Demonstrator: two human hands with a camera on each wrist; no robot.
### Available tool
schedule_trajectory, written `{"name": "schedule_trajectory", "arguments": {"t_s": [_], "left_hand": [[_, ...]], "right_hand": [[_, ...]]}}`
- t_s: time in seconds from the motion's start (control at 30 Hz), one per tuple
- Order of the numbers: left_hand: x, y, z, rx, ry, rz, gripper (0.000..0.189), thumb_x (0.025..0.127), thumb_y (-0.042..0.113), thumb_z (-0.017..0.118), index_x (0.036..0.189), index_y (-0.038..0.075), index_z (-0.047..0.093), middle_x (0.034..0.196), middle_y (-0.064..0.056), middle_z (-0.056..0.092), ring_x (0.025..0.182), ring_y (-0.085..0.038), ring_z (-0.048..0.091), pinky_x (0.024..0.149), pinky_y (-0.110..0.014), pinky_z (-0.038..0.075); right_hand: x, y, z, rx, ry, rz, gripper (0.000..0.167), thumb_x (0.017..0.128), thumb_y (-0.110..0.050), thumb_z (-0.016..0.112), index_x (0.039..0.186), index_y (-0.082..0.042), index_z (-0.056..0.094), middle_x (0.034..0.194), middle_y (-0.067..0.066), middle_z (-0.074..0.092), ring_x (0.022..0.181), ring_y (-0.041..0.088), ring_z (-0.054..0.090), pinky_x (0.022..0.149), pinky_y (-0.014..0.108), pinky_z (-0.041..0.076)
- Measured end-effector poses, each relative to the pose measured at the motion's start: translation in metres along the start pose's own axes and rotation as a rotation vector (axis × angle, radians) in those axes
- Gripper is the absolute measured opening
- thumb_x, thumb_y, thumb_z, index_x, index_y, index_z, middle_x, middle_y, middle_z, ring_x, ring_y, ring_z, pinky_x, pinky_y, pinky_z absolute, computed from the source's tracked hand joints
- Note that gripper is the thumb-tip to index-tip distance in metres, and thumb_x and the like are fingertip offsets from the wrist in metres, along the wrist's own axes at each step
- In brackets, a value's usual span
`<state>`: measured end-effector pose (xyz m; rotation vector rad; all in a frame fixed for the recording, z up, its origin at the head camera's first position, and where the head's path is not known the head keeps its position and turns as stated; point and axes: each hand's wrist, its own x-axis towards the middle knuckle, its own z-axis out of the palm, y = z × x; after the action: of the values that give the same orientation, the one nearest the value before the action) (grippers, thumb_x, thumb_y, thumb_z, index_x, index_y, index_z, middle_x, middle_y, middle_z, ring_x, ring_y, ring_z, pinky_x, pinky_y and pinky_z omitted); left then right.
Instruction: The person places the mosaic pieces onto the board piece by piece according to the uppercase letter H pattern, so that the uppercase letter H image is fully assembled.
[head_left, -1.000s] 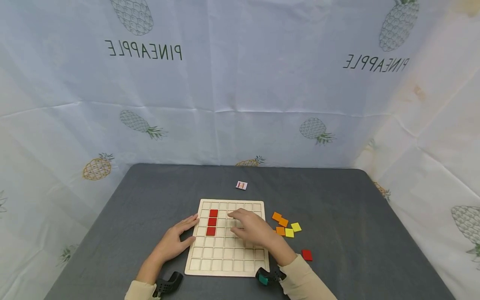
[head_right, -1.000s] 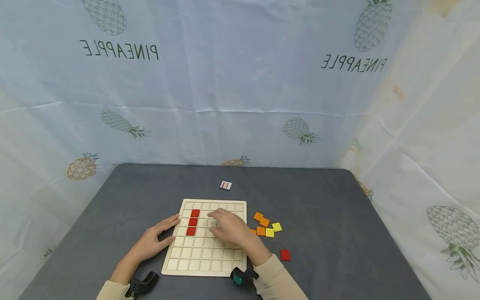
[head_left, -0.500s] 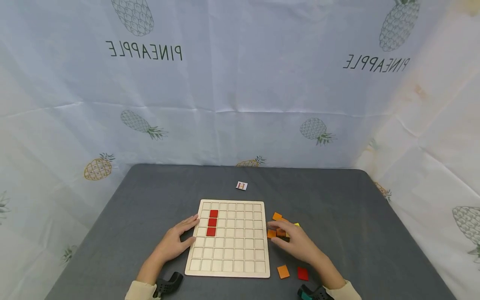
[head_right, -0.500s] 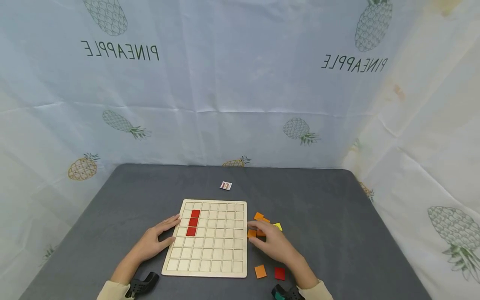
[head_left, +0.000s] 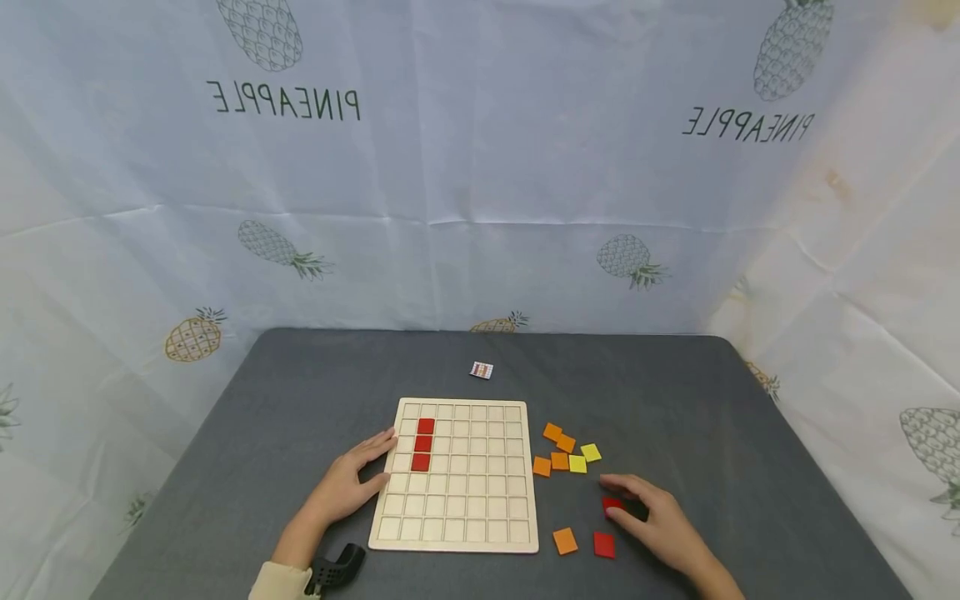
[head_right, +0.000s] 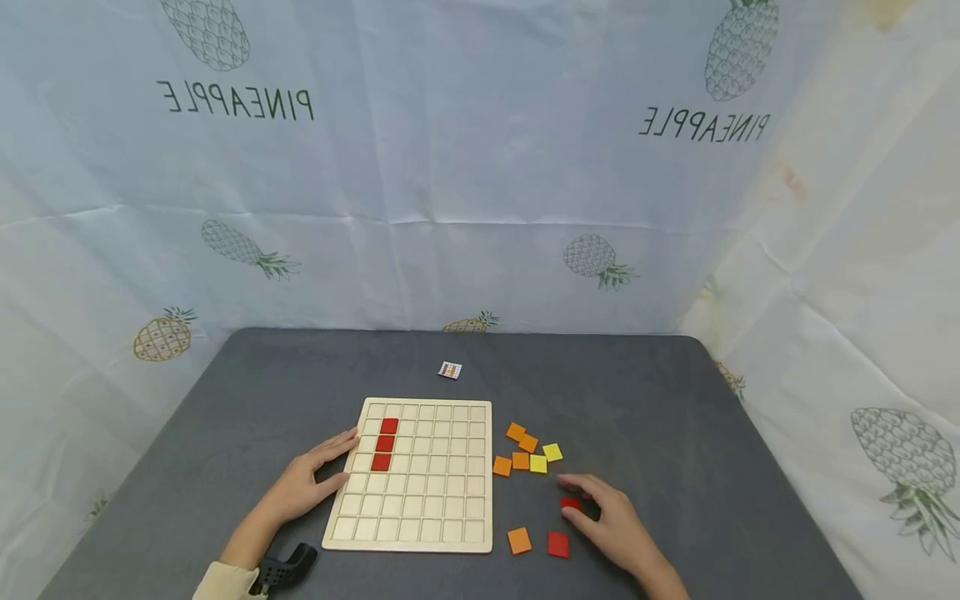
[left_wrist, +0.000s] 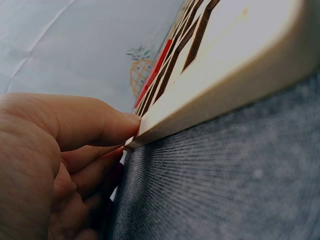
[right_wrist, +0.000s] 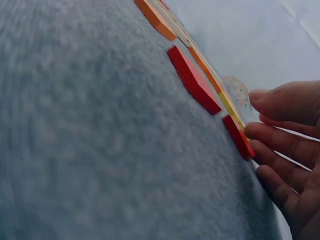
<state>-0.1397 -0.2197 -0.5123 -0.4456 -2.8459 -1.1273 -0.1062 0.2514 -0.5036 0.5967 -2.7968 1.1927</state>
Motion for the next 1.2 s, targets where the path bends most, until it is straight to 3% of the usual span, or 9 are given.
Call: {"name": "schedule_trajectory", "arguments": {"t_s": [0.47,0.8,1.03,1.2], "left_hand": [[0.001,0.001,-0.003,0.003,0.010,0.022,0.051,0.087,0.023,0.067,0.135,0.008,0.055,0.144,-0.006,0.047,0.134,-0.032,0.042,0.103,-0.056,0.037],[0.000,0.000,-0.003,0.001,0.011,0.027,0.051,0.087,0.023,0.067,0.134,0.008,0.055,0.144,-0.006,0.047,0.133,-0.032,0.042,0.103,-0.057,0.037],[0.000,0.000,-0.004,0.011,0.015,0.027,0.051,0.087,0.025,0.067,0.134,0.008,0.055,0.144,-0.006,0.047,0.133,-0.033,0.043,0.103,-0.057,0.037],[0.000,0.000,-0.003,0.010,0.007,0.029,0.051,0.087,0.024,0.066,0.135,0.008,0.055,0.144,-0.006,0.047,0.133,-0.032,0.043,0.103,-0.057,0.037]], "right_hand": [[-0.009,0.004,-0.009,-0.034,-0.069,0.035,0.032,0.086,-0.029,0.069,0.117,-0.020,0.065,0.109,-0.005,0.062,0.097,-0.001,0.057,0.079,0.024,0.052],[-0.009,0.003,-0.006,-0.117,-0.034,0.104,0.026,0.084,-0.027,0.071,0.110,-0.023,0.068,0.101,-0.012,0.059,0.091,0.001,0.056,0.075,0.026,0.051],[-0.004,-0.007,-0.002,-0.062,0.021,0.226,0.028,0.082,-0.026,0.073,0.109,-0.024,0.068,0.099,-0.012,0.059,0.087,-0.001,0.056,0.074,0.024,0.051],[0.000,-0.014,0.002,-0.043,0.049,0.208,0.029,0.080,-0.020,0.075,0.109,-0.020,0.069,0.098,-0.010,0.059,0.086,0.000,0.058,0.074,0.022,0.053]]}}
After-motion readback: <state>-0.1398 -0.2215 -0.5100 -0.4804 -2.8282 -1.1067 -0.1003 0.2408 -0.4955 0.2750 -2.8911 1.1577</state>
